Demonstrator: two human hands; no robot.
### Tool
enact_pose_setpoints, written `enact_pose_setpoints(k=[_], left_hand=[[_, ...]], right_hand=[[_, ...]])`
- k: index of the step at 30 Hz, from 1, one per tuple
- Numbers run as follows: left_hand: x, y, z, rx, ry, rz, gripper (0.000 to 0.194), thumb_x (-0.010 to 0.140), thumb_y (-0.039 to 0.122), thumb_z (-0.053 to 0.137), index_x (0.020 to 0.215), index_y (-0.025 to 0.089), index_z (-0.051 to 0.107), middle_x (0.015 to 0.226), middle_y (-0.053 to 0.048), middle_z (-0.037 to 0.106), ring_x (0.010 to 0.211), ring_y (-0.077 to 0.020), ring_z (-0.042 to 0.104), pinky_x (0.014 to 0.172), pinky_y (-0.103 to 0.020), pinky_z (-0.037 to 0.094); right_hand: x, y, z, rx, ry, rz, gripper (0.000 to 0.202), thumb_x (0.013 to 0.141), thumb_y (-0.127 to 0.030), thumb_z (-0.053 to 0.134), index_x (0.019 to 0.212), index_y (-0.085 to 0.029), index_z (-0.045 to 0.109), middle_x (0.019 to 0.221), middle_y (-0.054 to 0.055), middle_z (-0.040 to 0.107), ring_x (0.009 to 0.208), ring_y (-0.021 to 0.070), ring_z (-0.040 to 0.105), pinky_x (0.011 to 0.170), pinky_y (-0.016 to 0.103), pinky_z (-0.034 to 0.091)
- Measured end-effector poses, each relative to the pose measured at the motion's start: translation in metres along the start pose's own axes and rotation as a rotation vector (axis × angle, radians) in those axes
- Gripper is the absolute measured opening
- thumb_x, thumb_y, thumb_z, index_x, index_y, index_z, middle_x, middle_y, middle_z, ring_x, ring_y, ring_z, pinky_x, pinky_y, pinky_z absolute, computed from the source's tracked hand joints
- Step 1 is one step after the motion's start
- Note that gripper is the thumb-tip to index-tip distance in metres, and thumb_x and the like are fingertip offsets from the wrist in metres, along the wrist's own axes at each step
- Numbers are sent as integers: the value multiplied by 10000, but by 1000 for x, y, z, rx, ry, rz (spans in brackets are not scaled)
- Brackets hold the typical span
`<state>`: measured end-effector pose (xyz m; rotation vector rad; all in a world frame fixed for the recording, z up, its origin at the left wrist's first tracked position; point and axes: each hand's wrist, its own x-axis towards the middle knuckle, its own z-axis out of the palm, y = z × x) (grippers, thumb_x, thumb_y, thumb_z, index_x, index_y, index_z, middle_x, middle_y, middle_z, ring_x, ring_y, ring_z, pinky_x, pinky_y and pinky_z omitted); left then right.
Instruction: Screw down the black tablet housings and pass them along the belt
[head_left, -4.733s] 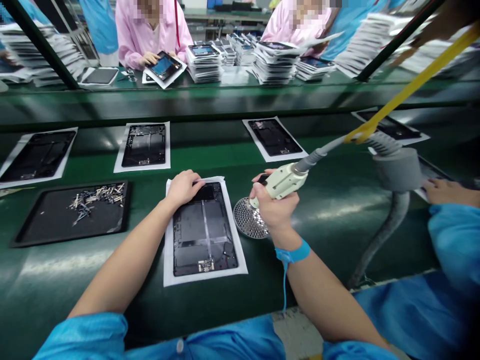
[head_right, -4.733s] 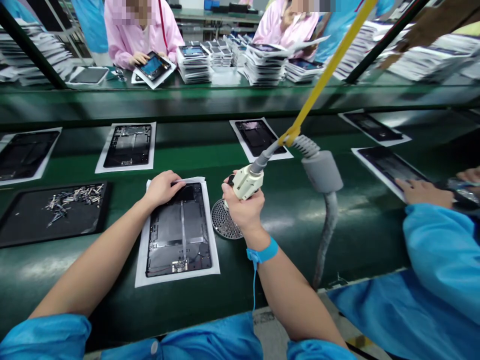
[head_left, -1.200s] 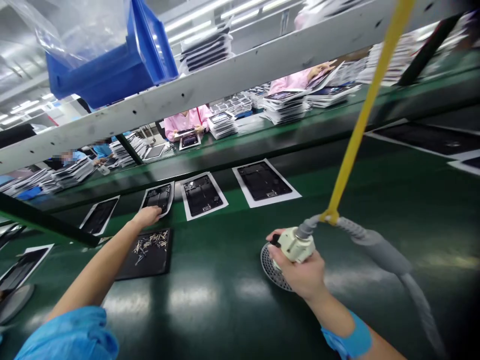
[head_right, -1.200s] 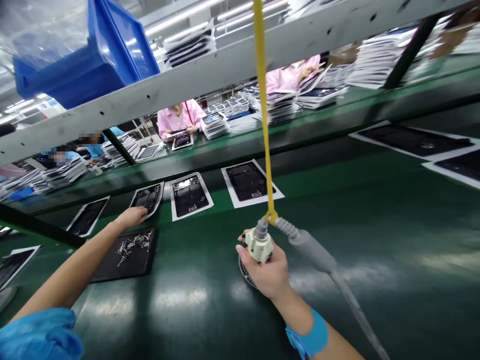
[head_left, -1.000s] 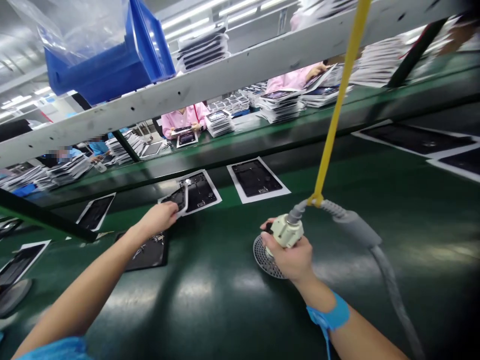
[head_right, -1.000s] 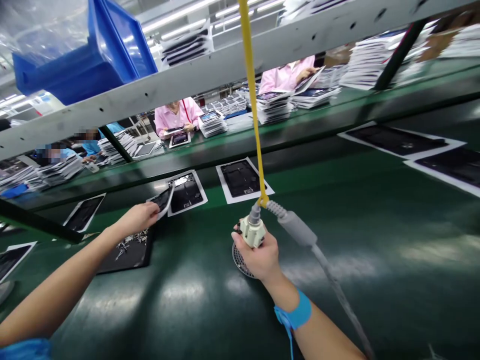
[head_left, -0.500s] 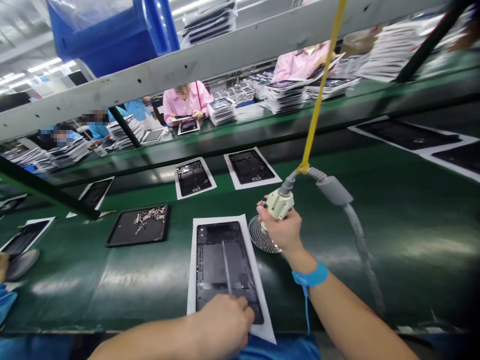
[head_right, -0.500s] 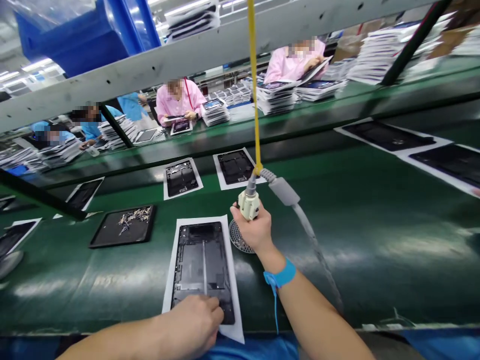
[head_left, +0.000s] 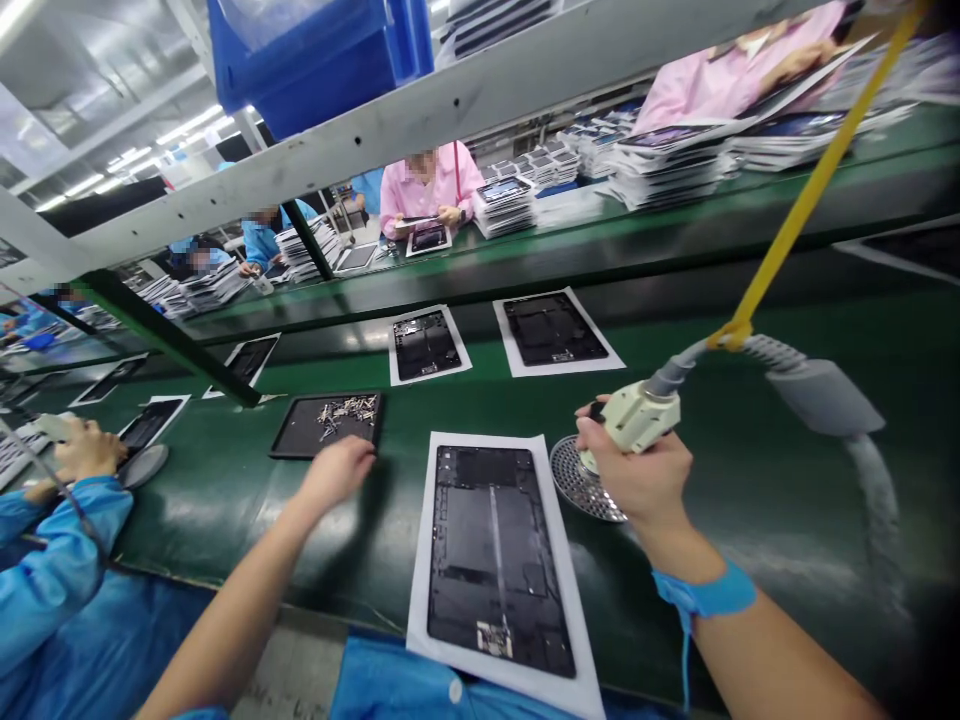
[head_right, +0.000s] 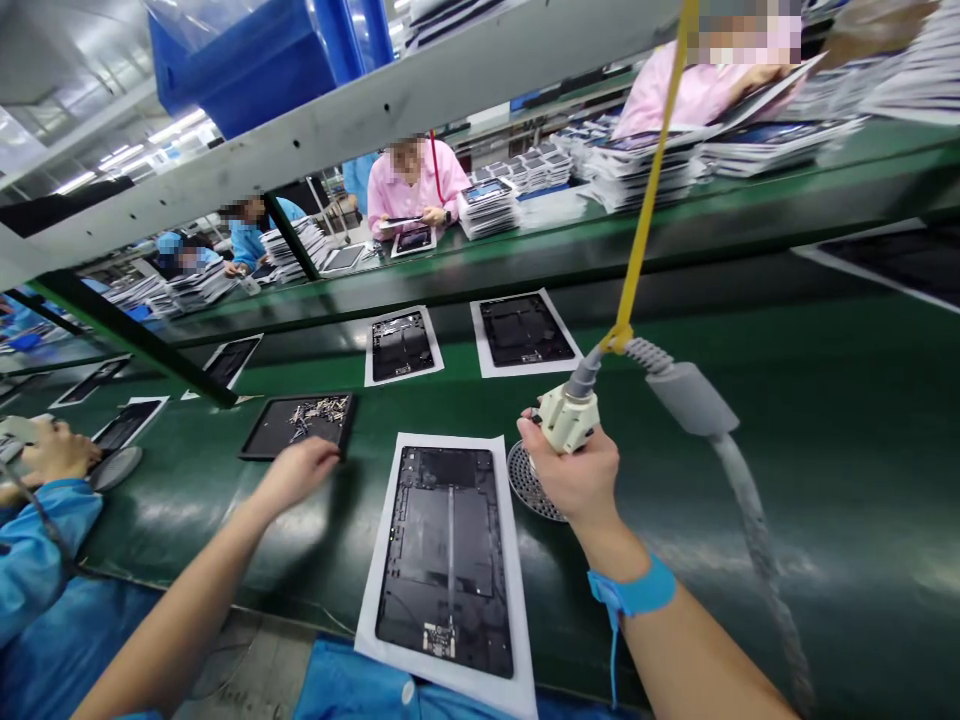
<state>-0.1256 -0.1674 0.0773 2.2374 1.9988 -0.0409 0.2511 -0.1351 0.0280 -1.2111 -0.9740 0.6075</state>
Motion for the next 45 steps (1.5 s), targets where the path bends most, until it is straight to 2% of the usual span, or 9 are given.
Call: enact_pose_setpoints(k=[3, 5, 10, 22, 26, 32, 38, 42, 45], left_hand=[[29, -70, -14, 70, 62, -243, 254, 946, 240, 523, 1002, 181, 764, 1117, -124, 780, 1055, -271, 717, 930, -319, 519], [41, -100, -18, 28, 76, -381, 254, 932, 273, 543, 979, 181, 775, 1065, -122, 793, 1020, -278, 724, 887, -305, 516], [57, -130, -20, -50, 91, -517, 219, 858, 278, 590, 905, 179, 780, 871, -99, 791, 865, -260, 733, 748, -273, 510], [77, -133, -4, -244, 90, -610, 276, 777, 391, 707, 595, 199, 630, 575, -55, 639, 697, -233, 677, 628, -273, 479], [81, -130, 0, -408, 99, -684, 271, 738, 380, 767, 638, 187, 606, 540, -16, 590, 575, -189, 629, 550, -264, 483], [68, -132, -10, -602, 195, -678, 303, 714, 380, 807, 683, 163, 597, 644, -33, 676, 640, -153, 677, 610, -235, 552], [49, -142, -28, -510, 282, -646, 173, 788, 346, 697, 750, 181, 661, 721, -45, 747, 699, -185, 716, 656, -250, 543], [45, -137, -26, -301, 223, -539, 162, 780, 323, 658, 844, 199, 740, 752, -37, 774, 783, -215, 738, 709, -255, 533], [44, -128, -22, -315, 163, -484, 237, 765, 348, 660, 887, 187, 785, 785, -43, 788, 832, -234, 743, 721, -257, 528]], right_hand=[[0, 1, -1, -25, -10, -36, 338, 739, -399, 816, 992, -194, 723, 850, 62, 788, 684, 225, 761, 723, 384, 665], [0, 2, -2, -51, -9, -45, 333, 744, -409, 814, 984, -195, 726, 838, 60, 787, 705, 235, 769, 751, 394, 667], [1, 6, -3, -73, -5, -46, 336, 748, -409, 806, 996, -195, 729, 837, 58, 786, 710, 236, 768, 759, 392, 662], [2, 7, -3, -91, -3, -76, 309, 742, -412, 806, 960, -205, 734, 834, 65, 790, 749, 260, 775, 782, 412, 656], [2, 5, -3, -87, -3, -65, 288, 739, -408, 806, 933, -208, 731, 815, 59, 786, 745, 257, 774, 788, 405, 655], [2, 3, -2, -71, 7, -39, 319, 721, -419, 812, 940, -200, 735, 820, 68, 789, 746, 265, 773, 796, 430, 651], [1, 4, -1, -70, 3, -58, 303, 743, -407, 806, 958, -208, 732, 845, 64, 786, 765, 265, 776, 798, 426, 653], [1, 5, -3, -77, -9, -80, 300, 751, -411, 801, 961, -210, 728, 861, 65, 784, 782, 265, 776, 786, 421, 656], [2, 6, -4, -71, -18, -80, 309, 750, -411, 801, 974, -211, 732, 859, 65, 786, 781, 267, 777, 788, 421, 655]])
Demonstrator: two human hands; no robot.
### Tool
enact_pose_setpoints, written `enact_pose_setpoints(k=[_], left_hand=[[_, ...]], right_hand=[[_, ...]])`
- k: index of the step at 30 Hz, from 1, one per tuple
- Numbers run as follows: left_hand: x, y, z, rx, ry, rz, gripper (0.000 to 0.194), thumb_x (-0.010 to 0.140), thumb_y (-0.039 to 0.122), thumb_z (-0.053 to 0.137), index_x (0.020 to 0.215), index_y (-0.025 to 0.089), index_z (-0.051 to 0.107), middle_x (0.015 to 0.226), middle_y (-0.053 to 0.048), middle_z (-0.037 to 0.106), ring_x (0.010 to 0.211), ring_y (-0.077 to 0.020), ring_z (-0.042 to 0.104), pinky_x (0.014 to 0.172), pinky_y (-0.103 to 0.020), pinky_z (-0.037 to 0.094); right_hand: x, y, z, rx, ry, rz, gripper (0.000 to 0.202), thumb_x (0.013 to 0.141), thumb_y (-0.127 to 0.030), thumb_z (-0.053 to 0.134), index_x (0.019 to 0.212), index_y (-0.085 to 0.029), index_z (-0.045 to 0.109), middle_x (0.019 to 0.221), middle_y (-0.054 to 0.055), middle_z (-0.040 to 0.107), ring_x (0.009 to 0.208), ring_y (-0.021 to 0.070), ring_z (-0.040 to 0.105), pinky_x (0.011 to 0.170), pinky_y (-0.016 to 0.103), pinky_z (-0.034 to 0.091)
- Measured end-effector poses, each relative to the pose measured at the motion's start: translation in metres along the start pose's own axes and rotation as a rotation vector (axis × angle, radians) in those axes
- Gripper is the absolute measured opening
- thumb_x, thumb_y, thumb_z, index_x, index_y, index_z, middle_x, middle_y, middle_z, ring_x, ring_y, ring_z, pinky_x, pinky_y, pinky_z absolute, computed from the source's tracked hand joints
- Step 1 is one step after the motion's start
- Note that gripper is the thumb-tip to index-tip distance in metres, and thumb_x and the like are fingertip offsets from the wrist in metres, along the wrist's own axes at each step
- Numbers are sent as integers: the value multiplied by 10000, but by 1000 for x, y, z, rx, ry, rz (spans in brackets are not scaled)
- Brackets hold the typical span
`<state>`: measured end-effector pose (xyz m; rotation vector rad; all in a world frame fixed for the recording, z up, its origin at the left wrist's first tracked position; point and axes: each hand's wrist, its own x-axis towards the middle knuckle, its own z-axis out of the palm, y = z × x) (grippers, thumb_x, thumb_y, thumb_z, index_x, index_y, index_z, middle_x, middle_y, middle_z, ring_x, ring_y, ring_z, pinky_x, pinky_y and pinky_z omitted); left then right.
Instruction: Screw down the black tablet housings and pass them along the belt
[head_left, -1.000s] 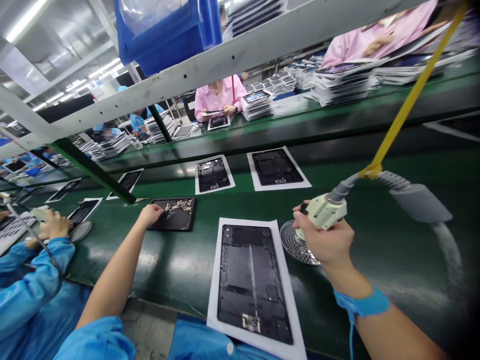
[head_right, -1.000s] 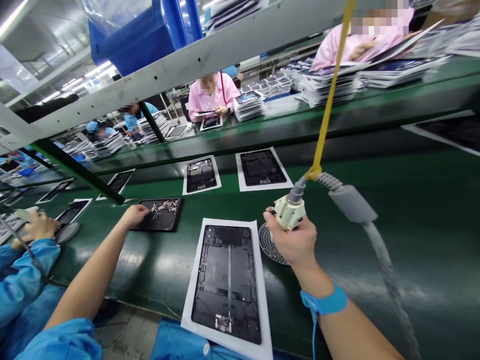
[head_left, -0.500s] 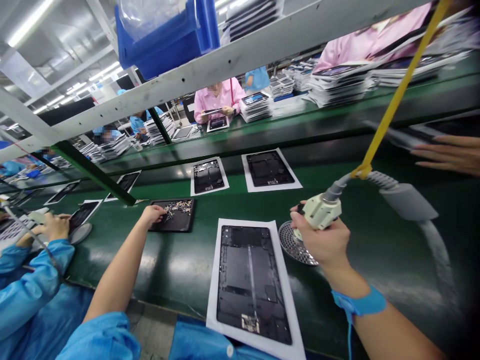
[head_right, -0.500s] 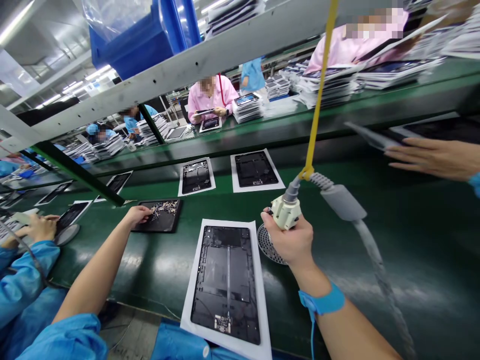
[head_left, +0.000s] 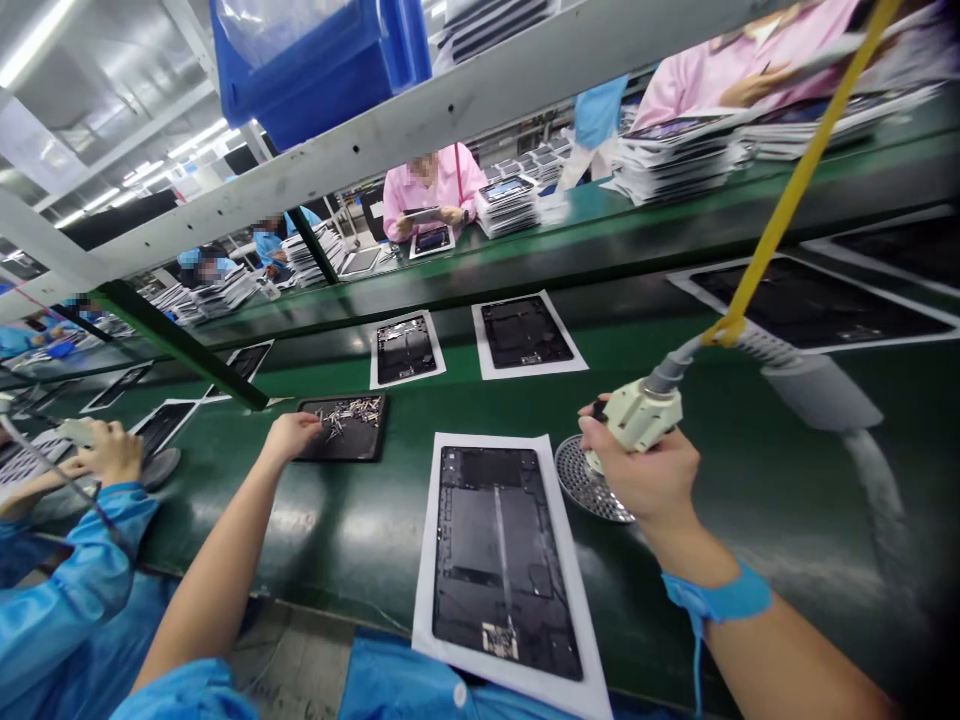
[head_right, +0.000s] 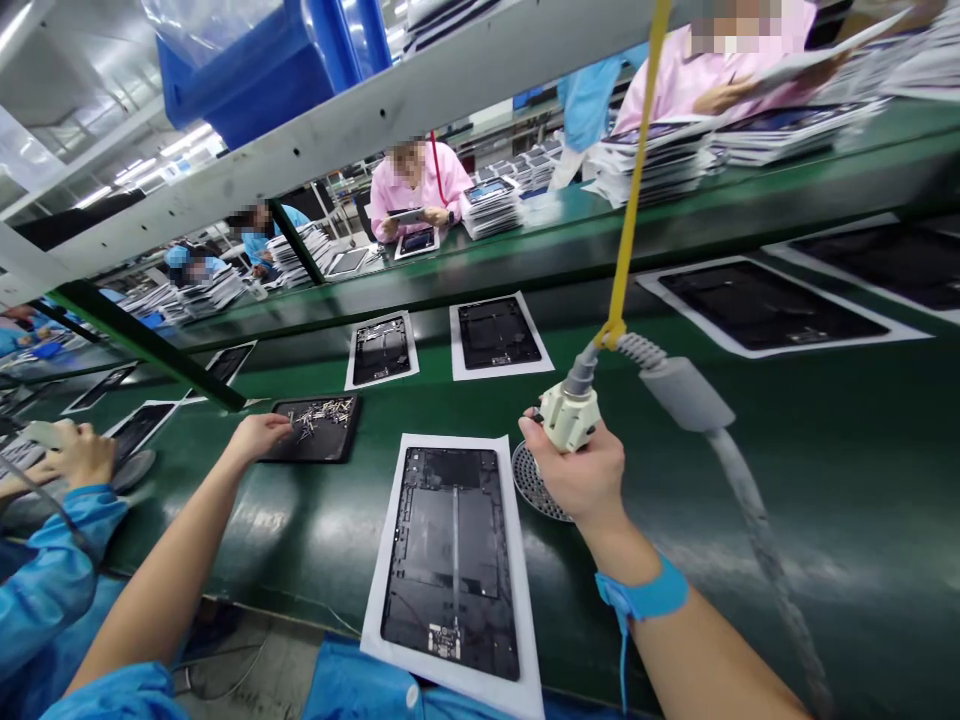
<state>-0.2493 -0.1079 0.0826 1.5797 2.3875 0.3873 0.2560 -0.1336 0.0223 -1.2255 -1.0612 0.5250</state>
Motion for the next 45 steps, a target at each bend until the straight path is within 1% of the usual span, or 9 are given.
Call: enact_pose_setpoints(k=[4, 8, 11, 16, 23, 32, 38, 42, 45], left_hand=[[-13, 14, 1, -22, -43, 60, 291, 758, 348, 678, 945, 169, 812, 856, -54, 803, 851, -251, 740, 758, -284, 532], [-38, 47, 9, -31, -48, 180, 293, 813, 371, 679, 985, 180, 819, 959, -58, 811, 918, -264, 737, 851, -319, 550], [-62, 82, 33, -49, -105, 371, 246, 871, 327, 650, 1009, 212, 818, 1033, -46, 803, 971, -241, 729, 906, -322, 552], [-94, 129, 92, -79, -114, 644, 217, 933, 187, 591, 992, 204, 799, 940, -53, 760, 840, -166, 699, 827, -279, 553], [-100, 140, 136, 56, 48, 747, 185, 925, 110, 593, 919, 192, 759, 883, -50, 687, 828, -166, 667, 791, -262, 532], [-110, 146, 143, 322, 61, 759, 213, 967, 118, 529, 856, 194, 694, 926, -80, 656, 896, -212, 631, 794, -309, 527], [-126, 139, 137, 344, 21, 820, 208, 1033, 224, 481, 1085, 190, 680, 1054, -105, 650, 972, -243, 609, 851, -361, 535], [-136, 137, 131, 374, -37, 820, 386, 1029, 366, 510, 1330, 141, 598, 1235, -170, 626, 1109, -321, 585, 884, -452, 536], [-125, 139, 124, 298, -124, 813, 394, 1020, 411, 518, 1285, 146, 641, 1200, -159, 657, 1099, -312, 607, 917, -447, 529]], right_hand=[[0, 1, 1, -1, 13, -2, 318, 746, -404, 811, 978, -200, 735, 851, 79, 785, 786, 279, 779, 796, 435, 655], [-1, -1, 0, -9, -10, -28, 321, 768, -406, 800, 1004, -204, 724, 880, 77, 790, 826, 280, 781, 803, 439, 657], [-2, -3, -1, -14, -16, -21, 298, 768, -398, 798, 982, -204, 723, 886, 77, 794, 842, 279, 781, 832, 448, 651], [-2, -2, 0, 3, -18, -27, 305, 777, -398, 799, 987, -190, 724, 897, 91, 796, 850, 278, 781, 815, 437, 652], [-1, -4, 0, 16, -18, -76, 276, 774, -389, 806, 964, -204, 729, 854, 61, 795, 788, 266, 784, 803, 435, 654], [-1, -4, -1, 31, -7, -73, 260, 769, -366, 815, 954, -199, 742, 835, 63, 789, 790, 270, 781, 818, 463, 648], [-4, -4, -1, 42, -11, -85, 238, 782, -321, 808, 971, -201, 729, 852, 58, 775, 788, 250, 769, 797, 443, 656], [-6, -8, -2, 41, -19, -79, 224, 778, -289, 800, 968, -195, 726, 825, 53, 761, 761, 237, 759, 781, 432, 657], [-7, -12, -1, 57, -8, -64, 254, 754, -264, 807, 983, -193, 721, 801, 39, 753, 699, 220, 748, 741, 415, 655]])
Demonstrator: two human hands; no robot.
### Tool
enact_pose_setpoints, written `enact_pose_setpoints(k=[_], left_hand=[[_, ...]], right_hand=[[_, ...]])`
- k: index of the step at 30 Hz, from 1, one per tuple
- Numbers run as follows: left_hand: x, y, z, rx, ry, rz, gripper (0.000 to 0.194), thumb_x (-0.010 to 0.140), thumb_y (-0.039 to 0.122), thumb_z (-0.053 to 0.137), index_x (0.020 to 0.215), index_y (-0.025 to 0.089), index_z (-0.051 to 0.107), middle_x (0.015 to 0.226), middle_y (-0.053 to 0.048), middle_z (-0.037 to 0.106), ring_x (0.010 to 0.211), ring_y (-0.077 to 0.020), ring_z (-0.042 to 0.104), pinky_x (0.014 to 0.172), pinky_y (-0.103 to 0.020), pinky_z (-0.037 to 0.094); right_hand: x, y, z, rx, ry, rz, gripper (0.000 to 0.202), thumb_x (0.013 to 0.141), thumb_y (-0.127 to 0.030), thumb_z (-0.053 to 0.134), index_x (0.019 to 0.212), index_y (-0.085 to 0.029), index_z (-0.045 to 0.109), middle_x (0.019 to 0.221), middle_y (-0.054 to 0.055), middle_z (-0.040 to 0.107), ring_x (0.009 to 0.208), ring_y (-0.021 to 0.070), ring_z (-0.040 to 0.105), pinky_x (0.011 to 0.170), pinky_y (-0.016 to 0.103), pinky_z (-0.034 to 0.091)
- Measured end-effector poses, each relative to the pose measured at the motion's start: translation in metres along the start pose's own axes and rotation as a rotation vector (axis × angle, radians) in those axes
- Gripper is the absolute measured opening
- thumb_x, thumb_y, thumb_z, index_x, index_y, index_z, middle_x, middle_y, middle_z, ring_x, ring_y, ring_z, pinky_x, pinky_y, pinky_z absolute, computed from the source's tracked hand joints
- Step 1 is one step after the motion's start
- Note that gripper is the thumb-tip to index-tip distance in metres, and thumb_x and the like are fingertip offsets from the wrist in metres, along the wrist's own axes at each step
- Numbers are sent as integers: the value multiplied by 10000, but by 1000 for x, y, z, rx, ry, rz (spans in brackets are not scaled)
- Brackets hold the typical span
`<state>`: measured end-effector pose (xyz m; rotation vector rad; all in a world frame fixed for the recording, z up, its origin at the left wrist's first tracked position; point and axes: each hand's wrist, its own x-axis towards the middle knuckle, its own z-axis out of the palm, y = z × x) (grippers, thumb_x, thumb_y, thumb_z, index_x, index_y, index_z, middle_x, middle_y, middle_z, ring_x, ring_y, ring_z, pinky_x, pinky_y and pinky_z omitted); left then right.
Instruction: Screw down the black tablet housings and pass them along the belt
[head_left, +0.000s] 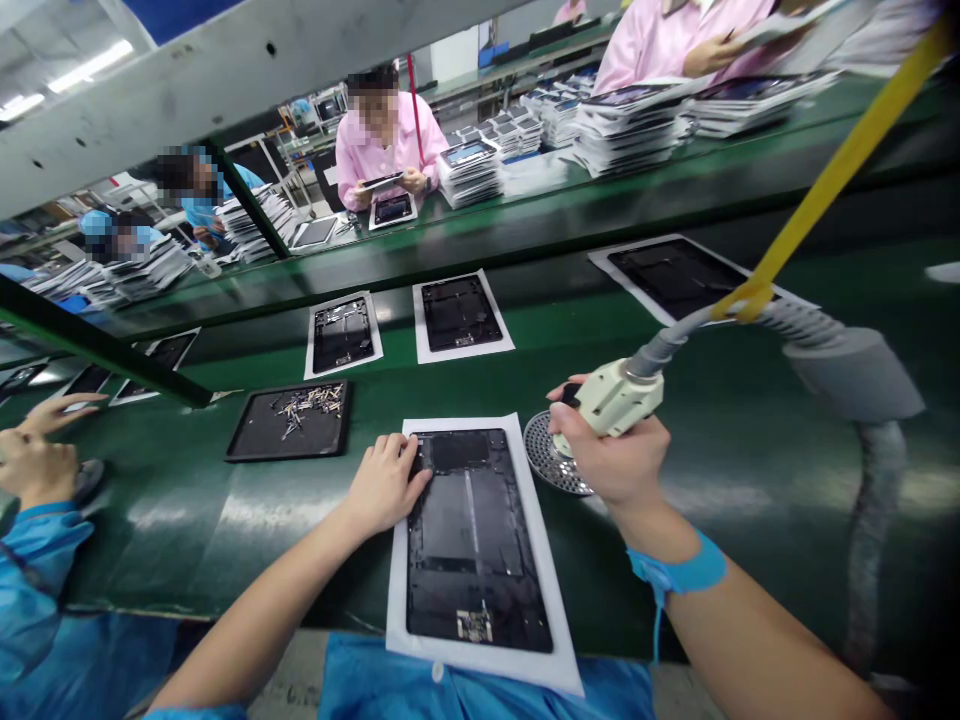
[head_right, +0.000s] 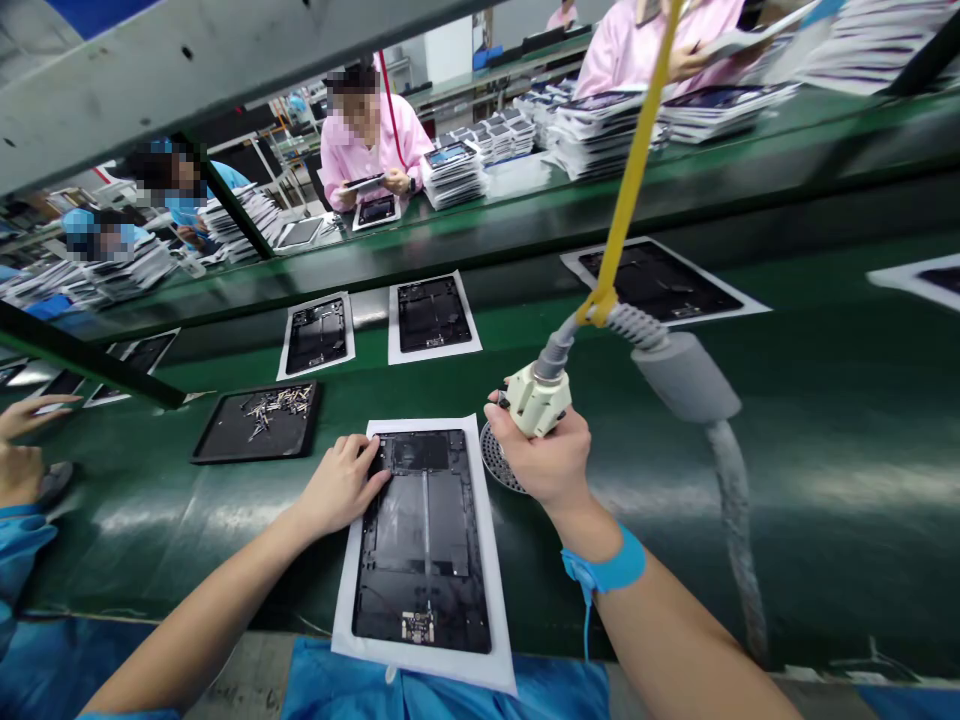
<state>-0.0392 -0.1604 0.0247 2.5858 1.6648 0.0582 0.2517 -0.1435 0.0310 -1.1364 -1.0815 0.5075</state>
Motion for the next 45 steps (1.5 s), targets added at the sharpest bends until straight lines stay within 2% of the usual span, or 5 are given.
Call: enact_pose_setpoints(k=[6, 10, 16, 23, 45], left_hand=[[44, -39, -10, -378, -30, 3, 248, 967, 221, 522, 1056, 184, 751, 953, -66, 735, 867, -202, 684, 825, -319, 537], [50, -49, -2, -483, -14, 129, 224, 891, 164, 564, 980, 200, 767, 929, -51, 715, 874, -187, 682, 822, -301, 537], [47, -51, 9, -534, 21, 142, 240, 962, 283, 531, 1010, 214, 755, 950, -64, 713, 948, -224, 659, 889, -374, 530], [45, -52, 5, -535, -16, 212, 288, 876, 221, 538, 1085, 216, 738, 1008, -60, 707, 981, -224, 639, 915, -371, 530], [47, -50, 14, -504, 89, 186, 287, 953, 252, 476, 1014, 201, 752, 935, -57, 714, 924, -207, 656, 860, -341, 531]], right_hand=[[2, -4, 0, 21, 27, -25, 228, 751, -222, 792, 961, -202, 705, 716, -1, 723, 556, 174, 682, 618, 358, 622], [5, -6, -1, 49, 27, -41, 219, 763, -184, 765, 967, -203, 688, 733, -6, 724, 519, 148, 655, 561, 326, 597], [8, -1, 2, 76, 37, -59, 252, 764, -180, 758, 997, -210, 665, 793, -8, 735, 501, 125, 637, 513, 300, 572], [10, 1, -1, 59, 48, -96, 263, 771, -180, 758, 1010, -214, 655, 811, -17, 728, 504, 118, 634, 504, 296, 574], [9, 7, 1, 8, 42, -66, 266, 768, -241, 765, 1005, -213, 646, 754, -22, 709, 500, 126, 627, 527, 305, 577]])
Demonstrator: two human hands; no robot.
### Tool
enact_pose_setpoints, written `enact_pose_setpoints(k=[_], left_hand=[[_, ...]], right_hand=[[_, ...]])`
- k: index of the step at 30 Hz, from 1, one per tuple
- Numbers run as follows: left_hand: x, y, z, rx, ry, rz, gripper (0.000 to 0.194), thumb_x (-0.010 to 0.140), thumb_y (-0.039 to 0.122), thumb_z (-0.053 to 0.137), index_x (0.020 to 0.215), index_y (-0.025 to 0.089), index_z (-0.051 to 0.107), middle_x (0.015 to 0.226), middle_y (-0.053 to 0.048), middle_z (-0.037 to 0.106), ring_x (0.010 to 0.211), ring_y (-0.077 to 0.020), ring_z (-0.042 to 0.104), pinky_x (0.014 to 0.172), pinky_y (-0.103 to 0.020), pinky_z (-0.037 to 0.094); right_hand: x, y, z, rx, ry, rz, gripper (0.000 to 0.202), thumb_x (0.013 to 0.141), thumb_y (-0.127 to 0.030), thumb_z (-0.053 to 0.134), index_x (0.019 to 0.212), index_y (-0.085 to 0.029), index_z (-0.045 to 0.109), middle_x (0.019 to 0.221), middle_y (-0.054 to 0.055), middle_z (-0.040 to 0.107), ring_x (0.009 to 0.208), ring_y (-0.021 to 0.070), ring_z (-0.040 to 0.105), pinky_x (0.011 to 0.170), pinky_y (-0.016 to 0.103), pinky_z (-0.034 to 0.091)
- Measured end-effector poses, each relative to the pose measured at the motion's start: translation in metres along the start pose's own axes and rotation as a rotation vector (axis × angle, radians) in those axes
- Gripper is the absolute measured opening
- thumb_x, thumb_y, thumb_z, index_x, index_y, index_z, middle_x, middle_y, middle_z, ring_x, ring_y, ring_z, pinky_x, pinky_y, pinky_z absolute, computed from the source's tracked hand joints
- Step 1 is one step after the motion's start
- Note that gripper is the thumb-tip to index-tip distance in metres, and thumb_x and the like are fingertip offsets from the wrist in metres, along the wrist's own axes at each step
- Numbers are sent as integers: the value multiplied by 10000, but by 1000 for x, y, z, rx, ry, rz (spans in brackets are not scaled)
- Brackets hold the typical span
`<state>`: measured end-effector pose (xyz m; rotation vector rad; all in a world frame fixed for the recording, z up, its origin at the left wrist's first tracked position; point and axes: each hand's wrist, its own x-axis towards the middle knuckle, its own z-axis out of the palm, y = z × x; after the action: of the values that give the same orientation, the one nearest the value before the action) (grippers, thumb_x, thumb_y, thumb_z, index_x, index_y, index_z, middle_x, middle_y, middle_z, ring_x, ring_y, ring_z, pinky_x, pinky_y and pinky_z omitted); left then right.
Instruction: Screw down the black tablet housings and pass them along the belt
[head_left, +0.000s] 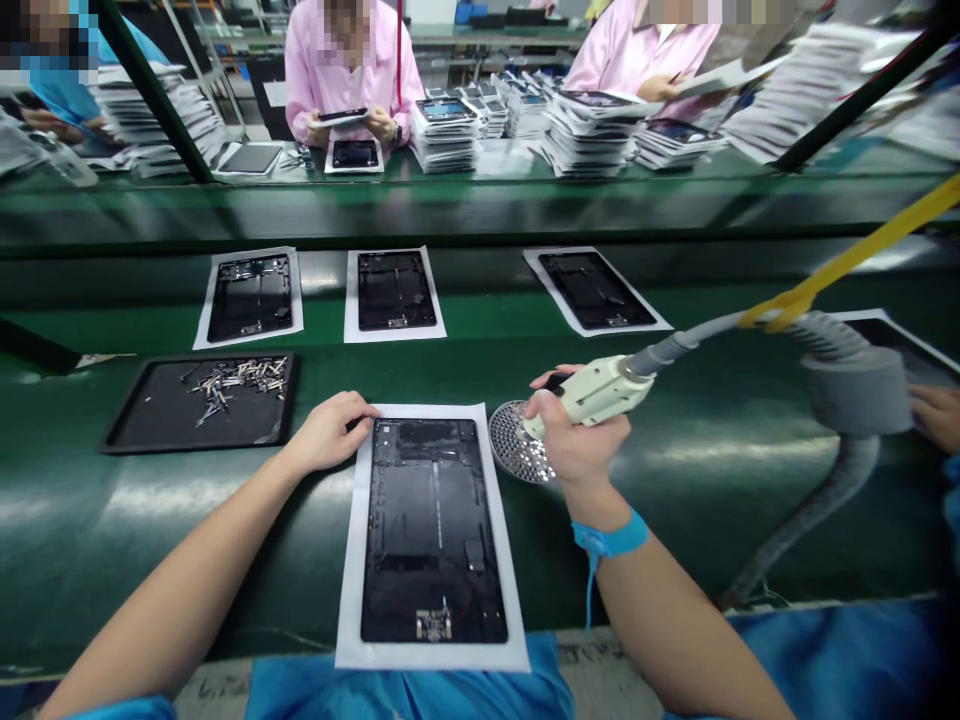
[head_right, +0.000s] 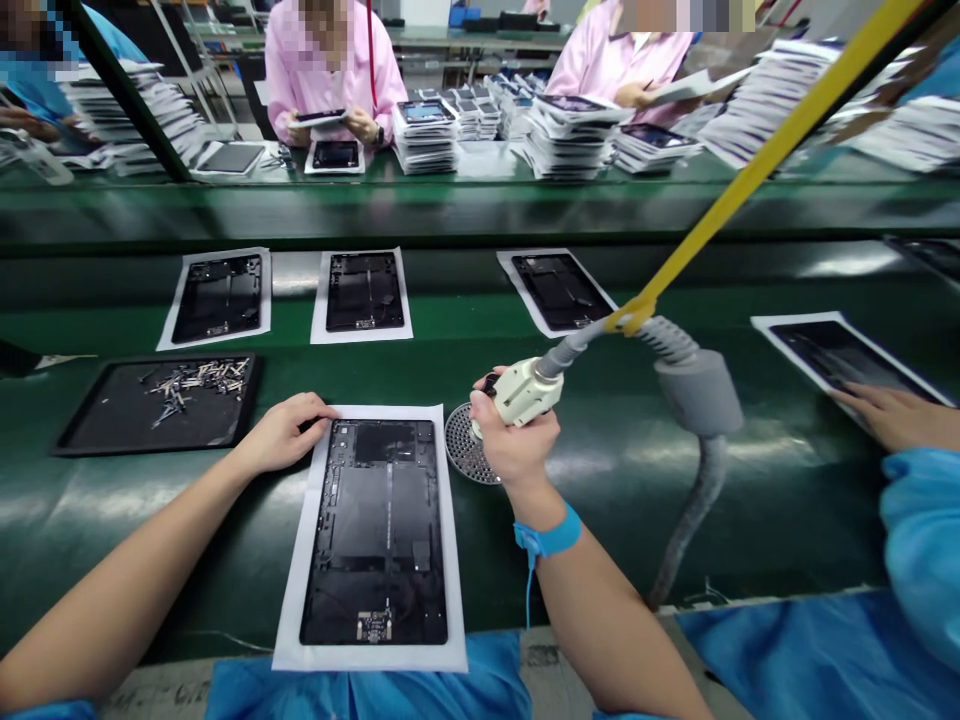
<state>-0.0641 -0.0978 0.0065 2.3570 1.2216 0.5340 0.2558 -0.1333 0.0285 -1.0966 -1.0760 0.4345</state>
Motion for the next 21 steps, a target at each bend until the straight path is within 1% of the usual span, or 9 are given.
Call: enact_pose_setpoints(k=[3, 7, 11, 15, 18, 21], left_hand=[[1, -1, 3, -5, 18, -11, 286, 947, 239, 478, 984, 204, 760, 915, -51, 715, 899, -198, 660, 851, -336, 537], [1, -1, 4, -23, 27, -19, 282, 940, 231, 488, 981, 207, 766, 903, -48, 711, 893, -193, 662, 848, -331, 543], [1, -1, 4, -35, 26, -20, 280, 934, 211, 498, 982, 214, 774, 901, -47, 712, 888, -189, 663, 852, -327, 547], [1, -2, 5, -29, 33, -18, 275, 930, 204, 504, 979, 212, 775, 914, -44, 723, 885, -186, 669, 846, -322, 545], [3, -2, 7, -22, 45, -22, 264, 925, 197, 513, 971, 207, 773, 917, -44, 733, 886, -188, 678, 847, -322, 541], [5, -2, 10, -30, 51, -41, 259, 919, 183, 523, 974, 206, 775, 920, -45, 740, 883, -186, 683, 852, -319, 542]], right_hand=[[0, 0, 0, -6, 10, 4, 277, 762, -235, 775, 1006, -211, 645, 735, -26, 702, 500, 131, 626, 525, 310, 577], [0, 1, 0, -8, 15, 6, 286, 765, -234, 772, 1017, -212, 640, 813, -7, 734, 498, 122, 634, 515, 300, 581], [0, 2, 0, -18, 20, 9, 284, 765, -251, 777, 1006, -215, 631, 748, -29, 701, 483, 125, 630, 502, 299, 580], [0, 2, -1, 2, 9, 30, 293, 764, -237, 776, 1020, -217, 635, 826, -9, 726, 496, 124, 636, 502, 305, 582], [2, -6, 0, 27, 32, 12, 271, 773, -232, 777, 1007, -211, 642, 831, -7, 725, 481, 119, 626, 496, 304, 568], [1, -20, 11, 87, 36, -22, 249, 815, -256, 771, 1021, -213, 638, 828, -7, 713, 471, 119, 625, 481, 297, 549]])
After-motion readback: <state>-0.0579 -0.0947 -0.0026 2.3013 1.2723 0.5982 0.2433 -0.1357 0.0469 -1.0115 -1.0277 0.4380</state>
